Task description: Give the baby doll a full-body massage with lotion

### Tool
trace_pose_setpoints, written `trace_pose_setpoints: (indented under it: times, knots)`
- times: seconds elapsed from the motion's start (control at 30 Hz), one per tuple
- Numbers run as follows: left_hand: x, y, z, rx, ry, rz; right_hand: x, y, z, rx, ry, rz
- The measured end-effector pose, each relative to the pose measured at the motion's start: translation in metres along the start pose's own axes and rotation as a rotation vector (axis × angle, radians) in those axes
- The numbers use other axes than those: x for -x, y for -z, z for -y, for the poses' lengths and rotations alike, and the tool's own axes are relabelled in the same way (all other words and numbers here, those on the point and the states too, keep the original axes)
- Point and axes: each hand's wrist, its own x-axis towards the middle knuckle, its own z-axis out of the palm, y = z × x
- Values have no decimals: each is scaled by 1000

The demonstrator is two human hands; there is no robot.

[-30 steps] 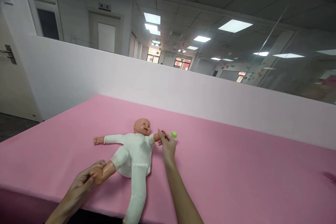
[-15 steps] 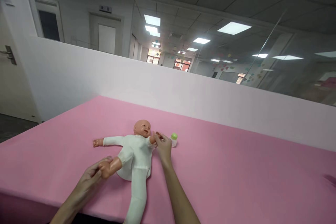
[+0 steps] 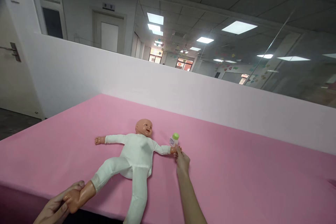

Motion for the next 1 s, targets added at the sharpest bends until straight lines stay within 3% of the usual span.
trace_pose_setpoints:
  times: [0.23, 0.37, 0.5, 0.63, 0.8, 1.0]
  knots:
    - [-31, -93, -53, 87, -94, 135, 52, -59, 58, 111, 269, 282]
    - [-55, -136, -51, 84, -155, 261, 86, -91, 46, 236, 322, 512]
    - [-69, -156, -39, 48, -161, 366, 98, -103, 28, 254, 342, 556]
    - [-60, -146, -48, 51, -159, 319, 83, -91, 42, 257, 338, 499]
    - [-30, -91, -52, 9, -125, 170, 43, -52, 59, 232, 287, 283]
    - [6, -24, -31, -120, -23, 141, 0, -1, 12, 202, 128, 80]
